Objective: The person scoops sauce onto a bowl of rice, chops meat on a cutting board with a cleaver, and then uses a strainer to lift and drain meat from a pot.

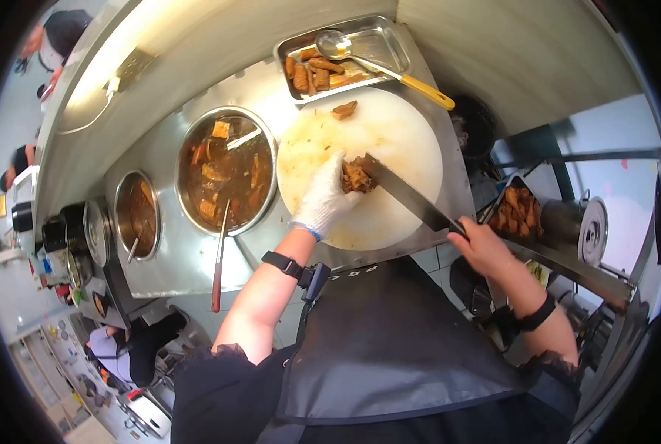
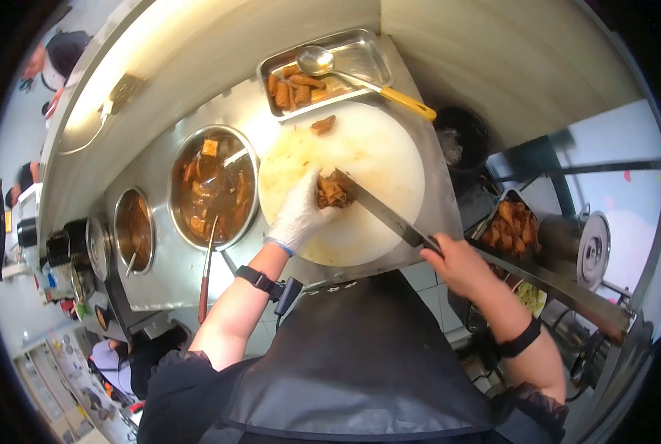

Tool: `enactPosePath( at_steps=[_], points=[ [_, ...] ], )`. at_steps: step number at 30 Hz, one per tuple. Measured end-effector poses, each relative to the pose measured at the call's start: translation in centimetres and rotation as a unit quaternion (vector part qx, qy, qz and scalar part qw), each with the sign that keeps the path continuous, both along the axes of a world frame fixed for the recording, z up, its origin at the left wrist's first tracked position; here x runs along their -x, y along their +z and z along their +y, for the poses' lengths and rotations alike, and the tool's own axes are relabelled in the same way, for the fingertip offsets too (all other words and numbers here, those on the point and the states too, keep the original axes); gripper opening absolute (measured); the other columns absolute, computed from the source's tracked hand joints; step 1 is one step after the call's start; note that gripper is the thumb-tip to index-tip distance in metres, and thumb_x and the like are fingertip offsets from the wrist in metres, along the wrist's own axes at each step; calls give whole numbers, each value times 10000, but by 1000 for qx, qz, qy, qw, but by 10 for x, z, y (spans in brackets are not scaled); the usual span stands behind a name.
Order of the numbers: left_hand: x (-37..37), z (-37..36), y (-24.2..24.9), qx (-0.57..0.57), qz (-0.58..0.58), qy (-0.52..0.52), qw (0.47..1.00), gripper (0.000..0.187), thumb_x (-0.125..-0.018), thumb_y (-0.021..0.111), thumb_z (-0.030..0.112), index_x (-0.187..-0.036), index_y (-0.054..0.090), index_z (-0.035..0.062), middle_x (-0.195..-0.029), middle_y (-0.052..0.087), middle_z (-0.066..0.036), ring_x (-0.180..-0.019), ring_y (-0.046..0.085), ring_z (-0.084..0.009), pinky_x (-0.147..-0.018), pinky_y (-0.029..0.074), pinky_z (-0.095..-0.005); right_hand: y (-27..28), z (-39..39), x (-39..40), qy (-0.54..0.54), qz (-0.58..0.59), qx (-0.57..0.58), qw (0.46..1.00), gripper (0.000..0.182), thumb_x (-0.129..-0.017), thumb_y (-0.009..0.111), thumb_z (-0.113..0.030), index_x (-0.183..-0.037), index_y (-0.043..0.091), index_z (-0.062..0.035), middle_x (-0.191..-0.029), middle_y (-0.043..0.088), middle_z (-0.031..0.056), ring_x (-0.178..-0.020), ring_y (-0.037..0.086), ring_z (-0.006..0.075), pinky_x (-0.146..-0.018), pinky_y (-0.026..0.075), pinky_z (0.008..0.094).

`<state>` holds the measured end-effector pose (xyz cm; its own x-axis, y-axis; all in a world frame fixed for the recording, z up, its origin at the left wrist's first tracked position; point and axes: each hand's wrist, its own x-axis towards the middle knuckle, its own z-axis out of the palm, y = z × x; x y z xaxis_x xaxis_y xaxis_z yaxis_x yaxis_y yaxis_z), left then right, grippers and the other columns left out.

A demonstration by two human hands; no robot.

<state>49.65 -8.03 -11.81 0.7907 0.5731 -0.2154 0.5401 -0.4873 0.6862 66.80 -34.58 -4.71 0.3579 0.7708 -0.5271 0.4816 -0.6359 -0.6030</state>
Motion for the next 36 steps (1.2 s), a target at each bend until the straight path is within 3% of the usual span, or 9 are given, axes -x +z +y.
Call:
enactPosePath(
  at_steps=[10,14,17,24,25,26,28,29,36],
  points=[
    [-4,3,6,20,35,-36,999,782,-685,757,144,-1341,382,-57,-1205,545,-273,-1120,550,-365,-959,448,-396,10,26,-19,27,52,25,998,342,-933,550,-316,-936,534,26,-759,610,236,-752,582,434,-650,450,444],
    [-2,0,-8,-64,-1,-38,997,772,-675,766,135,-1323,393,-58,-1166,565,-264,-1090,564,-365,-938,458,-399,12,35,-23,27,57,38,997,364,-945,530,-325,-930,530,38,-733,607,216,-729,592,403,-665,449,437],
    [-4,-5,-4,-58,-6,-28,998,752,-669,770,125,-1302,407,-59,-1135,579,-259,-1064,573,-366,-921,464,-401,22,44,-21,-55,190,125,972,377,-975,471,-360,-892,509,6,-580,505,91,-453,524,206,-430,431,354],
    [-1,-16,-5,-49,-22,15,998,733,-664,761,101,-1289,415,-63,-1131,570,-273,-1083,546,-392,-940,443,-416,-21,6,21,-256,373,72,889,358,-981,458,-368,-802,429,-61,-561,438,9,-381,417,73,-314,357,248],
    [-1,-15,-6,-54,-24,15,998,733,-664,761,101,-1289,415,-63,-1131,570,-273,-1083,546,-392,-940,443,-416,-29,0,24,-222,320,71,918,362,-968,491,-369,-822,448,-40,-576,508,75,-401,494,186,-378,404,322],
    [-1,-12,-6,-67,-14,-6,998,736,-665,761,106,-1291,413,-64,-1133,569,-271,-1086,545,-390,-943,441,-417,-32,-7,26,-219,319,66,920,362,-968,491,-369,-822,448,-40,-576,508,75,-401,494,186,-378,404,322],
    [0,-9,-4,-81,1,-26,996,739,-667,761,112,-1293,411,-65,-1136,568,-269,-1090,544,-389,-947,438,-417,-35,-17,32,-56,19,-57,997,391,-940,515,-419,-971,531,-29,-700,623,173,-616,614,366,-561,486,428],
    [0,-9,-1,-76,-3,-40,996,723,-671,754,103,-1289,415,-57,-1128,575,-258,-1078,559,-375,-936,449,-410,-24,-16,29,-60,27,6,998,405,-925,525,-435,-966,543,-32,-799,640,211,-807,600,435,-692,469,471],
    [-1,-3,-14,-68,-1,-59,996,705,-677,742,80,-1293,417,-31,-1135,579,-234,-1083,569,-355,-931,456,-392,-38,-8,44,-85,5,9,996,400,-930,517,-433,-958,542,-35,-798,642,212,-802,606,433,-692,471,485]
  ],
)
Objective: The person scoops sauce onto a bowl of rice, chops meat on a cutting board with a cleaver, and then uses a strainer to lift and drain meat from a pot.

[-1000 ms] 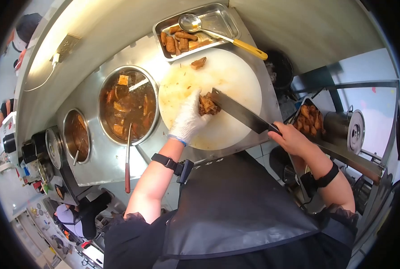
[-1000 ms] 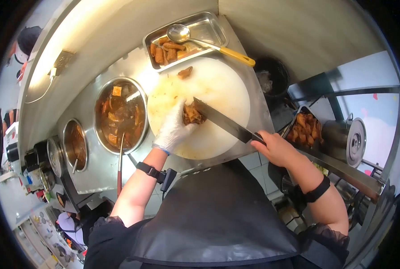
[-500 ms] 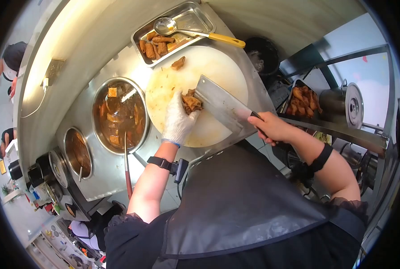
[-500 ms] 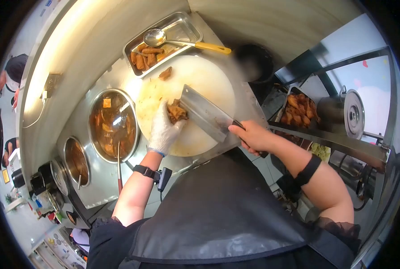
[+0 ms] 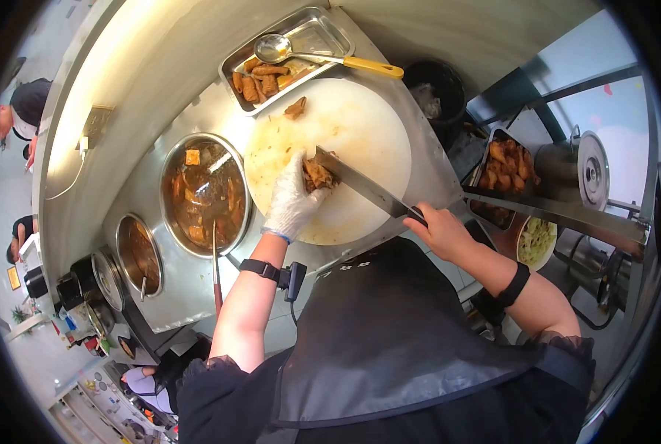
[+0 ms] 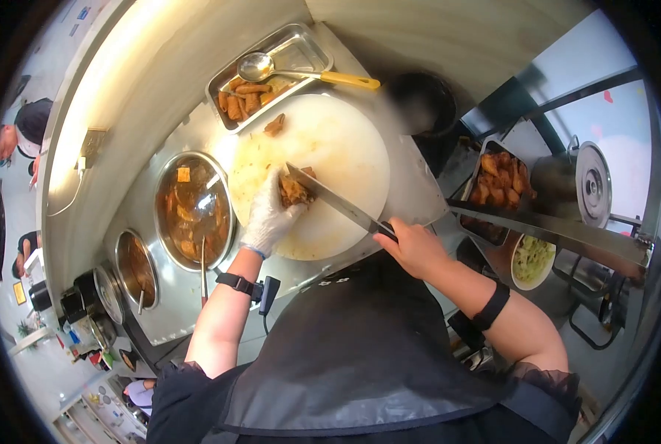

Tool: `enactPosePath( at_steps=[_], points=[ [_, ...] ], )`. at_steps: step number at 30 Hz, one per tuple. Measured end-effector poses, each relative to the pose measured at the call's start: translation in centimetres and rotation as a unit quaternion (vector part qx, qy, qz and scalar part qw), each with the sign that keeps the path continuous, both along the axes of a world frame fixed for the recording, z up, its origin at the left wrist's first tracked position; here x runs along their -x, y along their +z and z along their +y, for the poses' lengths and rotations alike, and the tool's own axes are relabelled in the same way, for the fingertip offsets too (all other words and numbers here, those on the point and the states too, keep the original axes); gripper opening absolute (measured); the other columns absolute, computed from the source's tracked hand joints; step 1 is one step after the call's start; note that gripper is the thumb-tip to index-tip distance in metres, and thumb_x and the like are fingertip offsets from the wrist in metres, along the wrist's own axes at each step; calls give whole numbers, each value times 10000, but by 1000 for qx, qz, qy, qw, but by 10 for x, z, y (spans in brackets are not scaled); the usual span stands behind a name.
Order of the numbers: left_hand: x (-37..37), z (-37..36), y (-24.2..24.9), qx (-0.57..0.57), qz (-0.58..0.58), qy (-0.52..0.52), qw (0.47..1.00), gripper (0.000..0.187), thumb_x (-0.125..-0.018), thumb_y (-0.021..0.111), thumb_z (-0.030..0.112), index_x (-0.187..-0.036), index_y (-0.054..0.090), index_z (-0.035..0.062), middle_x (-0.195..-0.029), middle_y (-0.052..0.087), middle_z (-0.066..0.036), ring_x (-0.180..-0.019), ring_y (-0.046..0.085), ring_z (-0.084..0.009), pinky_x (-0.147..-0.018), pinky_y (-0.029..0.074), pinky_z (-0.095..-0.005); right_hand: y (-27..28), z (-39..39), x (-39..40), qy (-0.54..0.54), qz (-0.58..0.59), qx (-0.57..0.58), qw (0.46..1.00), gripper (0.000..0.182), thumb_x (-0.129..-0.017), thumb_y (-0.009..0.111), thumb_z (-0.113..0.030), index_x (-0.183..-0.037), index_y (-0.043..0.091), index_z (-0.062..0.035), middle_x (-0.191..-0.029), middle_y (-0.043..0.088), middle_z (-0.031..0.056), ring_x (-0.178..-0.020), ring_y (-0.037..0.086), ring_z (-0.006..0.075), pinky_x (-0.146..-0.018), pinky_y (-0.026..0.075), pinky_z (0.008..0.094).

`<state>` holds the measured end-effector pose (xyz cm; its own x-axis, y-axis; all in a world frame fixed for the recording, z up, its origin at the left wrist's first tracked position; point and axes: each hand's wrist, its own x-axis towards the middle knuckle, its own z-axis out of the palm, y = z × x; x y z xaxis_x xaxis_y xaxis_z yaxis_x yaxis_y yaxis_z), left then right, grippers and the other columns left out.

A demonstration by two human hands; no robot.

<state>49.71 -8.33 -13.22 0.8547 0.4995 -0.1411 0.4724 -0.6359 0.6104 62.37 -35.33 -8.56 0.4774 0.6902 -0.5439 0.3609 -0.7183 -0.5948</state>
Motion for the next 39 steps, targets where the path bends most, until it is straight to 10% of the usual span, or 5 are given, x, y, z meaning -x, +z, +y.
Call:
enactPosePath(
  at_steps=[9,17,23,30,39],
  points=[
    [-3,-1,-2,3,-7,9,1000,722,-674,762,120,-1286,414,-39,-1141,568,-252,-1076,559,-378,-935,448,-410,16,39,-20,28,39,20,999,444,-935,508,-436,-970,541,6,-828,642,218,-805,607,433,-717,474,479],
    [12,-18,-8,-3,-67,113,991,742,-673,791,99,-1291,403,-34,-1134,566,-254,-1063,558,-391,-924,452,-415,7,43,2,-174,338,21,925,399,-971,467,-404,-927,457,-8,-588,483,83,-361,441,143,-347,377,306],
    [18,-16,-5,2,-62,118,991,750,-673,808,125,-1284,401,-32,-1126,582,-246,-1046,581,-368,-914,463,-403,-7,21,6,-44,107,-75,990,408,-945,529,-380,-876,500,21,-655,544,176,-570,546,337,-583,460,403],
    [20,-13,-11,14,-63,88,994,719,-682,799,114,-1273,407,-7,-1044,612,-222,-953,620,-352,-840,498,-391,29,2,-9,-21,125,2,992,395,-937,539,-368,-938,560,27,-761,602,211,-757,578,397,-690,449,417],
    [18,1,5,37,-3,59,998,798,-658,835,187,-1306,399,23,-1109,602,-229,-996,618,-343,-887,493,-381,6,38,-33,-58,328,32,942,332,-979,454,-341,-905,481,-19,-509,433,42,-360,460,142,-331,363,292]
  ],
)
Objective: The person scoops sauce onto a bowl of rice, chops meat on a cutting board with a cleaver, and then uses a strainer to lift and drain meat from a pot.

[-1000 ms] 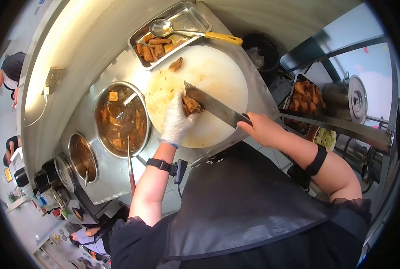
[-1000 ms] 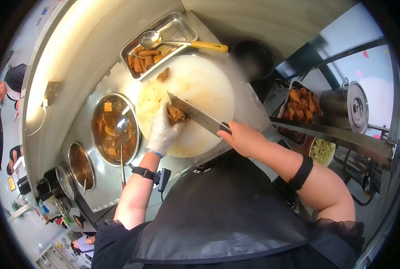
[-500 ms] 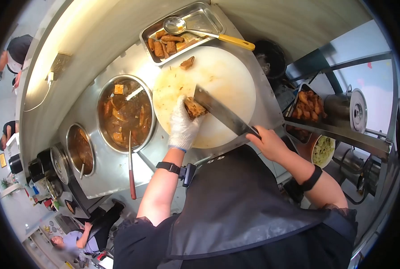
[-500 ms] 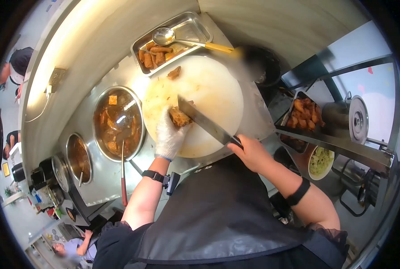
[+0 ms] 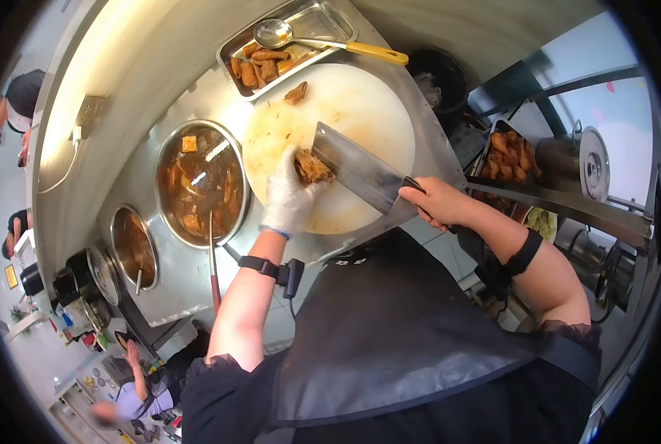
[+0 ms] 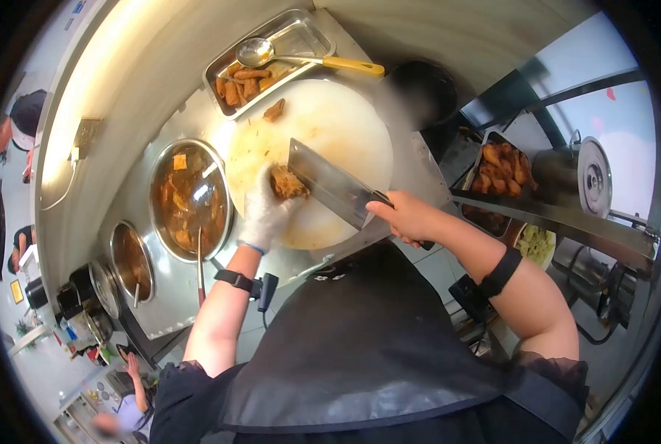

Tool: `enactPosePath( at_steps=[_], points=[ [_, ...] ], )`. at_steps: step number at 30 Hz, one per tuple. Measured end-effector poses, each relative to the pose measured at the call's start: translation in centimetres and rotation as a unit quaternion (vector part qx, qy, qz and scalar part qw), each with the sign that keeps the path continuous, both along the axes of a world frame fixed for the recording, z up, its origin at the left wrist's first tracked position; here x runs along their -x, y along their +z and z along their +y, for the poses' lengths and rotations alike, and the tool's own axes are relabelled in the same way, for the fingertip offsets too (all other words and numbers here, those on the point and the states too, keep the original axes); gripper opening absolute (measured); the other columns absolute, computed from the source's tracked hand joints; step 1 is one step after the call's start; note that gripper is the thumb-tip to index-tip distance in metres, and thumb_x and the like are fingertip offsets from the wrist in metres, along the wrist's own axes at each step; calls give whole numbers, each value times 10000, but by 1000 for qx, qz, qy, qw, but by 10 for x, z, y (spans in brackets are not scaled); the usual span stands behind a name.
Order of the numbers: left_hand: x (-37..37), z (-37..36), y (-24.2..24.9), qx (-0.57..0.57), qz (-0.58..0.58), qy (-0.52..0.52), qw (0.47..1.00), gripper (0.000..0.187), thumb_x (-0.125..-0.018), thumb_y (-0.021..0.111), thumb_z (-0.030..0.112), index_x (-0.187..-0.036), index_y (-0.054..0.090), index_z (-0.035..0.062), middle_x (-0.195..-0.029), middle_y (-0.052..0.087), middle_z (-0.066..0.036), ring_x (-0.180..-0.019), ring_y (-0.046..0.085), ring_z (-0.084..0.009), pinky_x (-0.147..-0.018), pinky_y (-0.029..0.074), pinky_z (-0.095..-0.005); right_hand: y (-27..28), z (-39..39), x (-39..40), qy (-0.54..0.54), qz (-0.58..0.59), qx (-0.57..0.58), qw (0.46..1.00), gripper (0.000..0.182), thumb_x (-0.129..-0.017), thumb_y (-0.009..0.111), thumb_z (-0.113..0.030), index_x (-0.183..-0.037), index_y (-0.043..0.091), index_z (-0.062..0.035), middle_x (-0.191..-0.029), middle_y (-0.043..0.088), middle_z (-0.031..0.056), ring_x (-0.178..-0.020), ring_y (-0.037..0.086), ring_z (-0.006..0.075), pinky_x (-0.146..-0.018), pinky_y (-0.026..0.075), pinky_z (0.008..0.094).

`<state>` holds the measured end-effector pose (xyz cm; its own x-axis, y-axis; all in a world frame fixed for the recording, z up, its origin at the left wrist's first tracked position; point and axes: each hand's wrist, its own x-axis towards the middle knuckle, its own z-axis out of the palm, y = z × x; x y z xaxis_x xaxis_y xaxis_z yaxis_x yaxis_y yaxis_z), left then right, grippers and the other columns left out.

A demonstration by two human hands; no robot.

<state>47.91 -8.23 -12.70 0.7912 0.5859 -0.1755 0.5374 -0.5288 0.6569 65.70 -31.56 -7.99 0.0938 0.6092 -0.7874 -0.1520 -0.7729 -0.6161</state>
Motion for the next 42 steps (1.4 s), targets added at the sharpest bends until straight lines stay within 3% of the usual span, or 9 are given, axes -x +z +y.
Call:
enactPosePath(
  at_steps=[11,13,17,18,21,25,27,40,42],
  points=[
    [-16,35,25,149,151,133,968,477,-817,687,211,-1229,521,39,-1090,614,-192,-973,591,-287,-829,489,-365,10,-1,21,123,-298,-91,942,391,-949,489,-399,-945,548,-13,-734,605,165,-706,592,359,-653,475,436],
    [-1,55,13,-211,207,-281,913,468,-805,668,202,-1225,531,49,-950,621,-154,-901,602,-296,-779,493,-362,18,2,25,145,-306,-50,939,416,-936,496,-430,-987,566,-24,-824,642,194,-828,605,398,-708,471,465],
    [21,70,7,-107,151,-332,925,256,-833,629,197,-1040,610,46,-692,549,-54,-630,551,-233,-607,469,-329,20,0,28,181,-346,-50,919,407,-934,503,-428,-991,566,-30,-825,642,198,-805,609,397,-691,472,459],
    [22,73,1,204,223,-124,945,228,-902,553,284,-809,581,77,-603,473,-5,-513,436,-128,-489,362,-271,18,2,25,186,-341,-60,919,400,-935,503,-421,-991,562,-29,-819,641,195,-797,606,399,-686,475,452],
    [4,55,33,369,260,43,892,365,-958,463,350,-679,490,117,-551,391,35,-473,332,-64,-448,257,-237,-1,1,12,150,-262,-130,944,379,-940,505,-395,-927,550,-19,-746,618,160,-726,609,349,-655,469,429],
    [23,68,-23,120,96,-201,968,305,-984,457,286,-814,598,78,-608,432,29,-509,384,-72,-472,322,-216,1,-1,0,104,-151,-126,975,323,-968,486,-336,-884,523,-26,-591,513,50,-445,492,165,-422,406,307],
    [14,49,3,433,131,126,883,235,-956,532,278,-906,619,65,-622,447,23,-529,411,-72,-495,349,-206,4,-10,2,44,-76,-72,994,292,-980,471,-301,-843,503,-45,-560,456,-3,-394,430,78,-349,338,252],
    [15,49,29,351,186,46,917,327,-959,477,376,-918,598,75,-691,532,5,-617,491,-109,-586,408,-242,-8,-43,26,-29,-25,-22,999,334,-957,525,-335,-835,491,-26,-568,497,49,-468,484,162,-480,421,325],
    [15,53,27,344,195,34,918,319,-965,464,362,-916,600,78,-688,535,5,-619,493,-109,-587,411,-243,-20,-44,32,80,-260,-146,951,349,-942,540,-366,-888,482,-26,-606,558,126,-497,546,291,-508,459,402]
  ],
)
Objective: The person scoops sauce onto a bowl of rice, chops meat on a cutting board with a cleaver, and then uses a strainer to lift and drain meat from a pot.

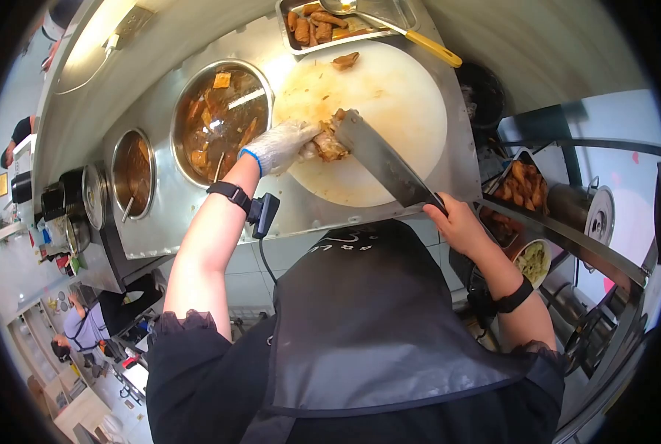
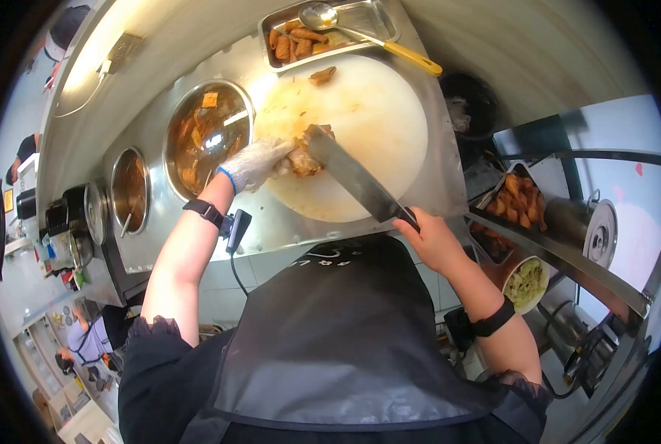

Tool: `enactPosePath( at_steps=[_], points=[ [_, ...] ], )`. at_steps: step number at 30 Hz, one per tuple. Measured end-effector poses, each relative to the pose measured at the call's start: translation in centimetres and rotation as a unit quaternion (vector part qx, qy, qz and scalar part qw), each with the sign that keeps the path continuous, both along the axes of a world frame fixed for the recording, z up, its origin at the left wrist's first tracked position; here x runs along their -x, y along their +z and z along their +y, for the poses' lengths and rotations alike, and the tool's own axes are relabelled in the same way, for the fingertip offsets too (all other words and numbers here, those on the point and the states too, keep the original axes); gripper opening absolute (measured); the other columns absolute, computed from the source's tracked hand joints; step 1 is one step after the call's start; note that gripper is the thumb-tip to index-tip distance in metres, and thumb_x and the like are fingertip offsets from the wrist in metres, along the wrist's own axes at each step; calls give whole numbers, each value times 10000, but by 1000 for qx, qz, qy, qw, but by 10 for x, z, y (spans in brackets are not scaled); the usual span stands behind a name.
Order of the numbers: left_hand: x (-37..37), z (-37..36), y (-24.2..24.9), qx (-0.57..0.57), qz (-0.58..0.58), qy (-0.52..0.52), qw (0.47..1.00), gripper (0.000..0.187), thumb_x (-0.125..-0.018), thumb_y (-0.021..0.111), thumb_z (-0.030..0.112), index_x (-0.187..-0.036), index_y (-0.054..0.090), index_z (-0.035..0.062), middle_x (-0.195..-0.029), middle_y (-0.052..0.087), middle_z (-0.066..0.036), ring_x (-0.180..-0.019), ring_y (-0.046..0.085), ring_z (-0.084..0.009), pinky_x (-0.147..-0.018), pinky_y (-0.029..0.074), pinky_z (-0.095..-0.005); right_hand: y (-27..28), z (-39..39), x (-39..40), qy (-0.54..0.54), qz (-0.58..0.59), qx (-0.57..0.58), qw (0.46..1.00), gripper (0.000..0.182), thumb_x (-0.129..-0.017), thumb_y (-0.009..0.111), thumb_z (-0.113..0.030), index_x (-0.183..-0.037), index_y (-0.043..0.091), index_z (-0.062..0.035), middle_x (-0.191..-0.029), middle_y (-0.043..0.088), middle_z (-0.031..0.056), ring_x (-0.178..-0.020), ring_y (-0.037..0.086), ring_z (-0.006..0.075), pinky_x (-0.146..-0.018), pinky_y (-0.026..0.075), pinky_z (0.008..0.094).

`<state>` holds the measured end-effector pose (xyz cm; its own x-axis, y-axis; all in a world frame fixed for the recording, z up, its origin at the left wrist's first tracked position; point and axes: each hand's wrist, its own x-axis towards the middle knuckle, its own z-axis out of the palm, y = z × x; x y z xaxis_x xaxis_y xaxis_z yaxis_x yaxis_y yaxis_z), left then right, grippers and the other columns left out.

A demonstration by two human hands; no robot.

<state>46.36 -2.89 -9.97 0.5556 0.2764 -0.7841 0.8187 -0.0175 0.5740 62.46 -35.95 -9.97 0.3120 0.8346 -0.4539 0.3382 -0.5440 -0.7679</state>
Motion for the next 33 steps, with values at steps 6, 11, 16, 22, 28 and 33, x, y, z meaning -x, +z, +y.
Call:
enactPosePath(
  at_steps=[6,11,16,22,28,33],
  points=[
    [10,5,-17,15,-23,24,999,305,-982,434,321,-929,616,82,-686,549,7,-633,504,-109,-604,425,-244,18,20,24,51,-208,79,974,372,-919,551,-410,-949,496,-43,-715,622,196,-736,610,421,-633,467,498],
    [8,5,-21,0,-25,9,1000,301,-989,427,305,-947,623,80,-691,555,10,-645,509,-108,-618,432,-245,7,22,14,20,-143,59,988,374,-915,551,-416,-930,497,-47,-727,624,199,-739,608,426,-641,467,498],
    [6,-8,4,-23,-41,6,999,281,-986,430,276,-936,610,66,-702,560,-5,-655,518,-117,-620,447,-262,5,37,14,43,-159,66,984,367,-915,552,-410,-961,519,-48,-753,629,212,-743,597,436,-646,461,501],
    [27,2,-21,-6,-69,-1,998,230,-981,437,221,-983,591,51,-791,603,-21,-690,553,-113,-639,466,-261,-2,19,-5,30,-46,21,998,343,-922,557,-367,-934,525,-25,-738,609,214,-720,588,426,-617,438,471],
    [22,0,-17,0,-59,-17,998,238,-979,448,202,-1064,574,20,-897,635,-36,-782,595,-104,-704,486,-258,-3,21,-7,50,-66,13,996,340,-918,563,-371,-956,536,-34,-715,611,207,-709,589,427,-612,442,466],
    [33,11,-49,-110,-82,-90,986,372,-951,495,243,-1223,554,-4,-1098,649,-149,-959,629,-239,-861,479,-333,9,31,-6,60,-104,46,992,350,-919,552,-390,-974,533,-45,-717,609,217,-727,592,436,-628,451,491]
  ],
)
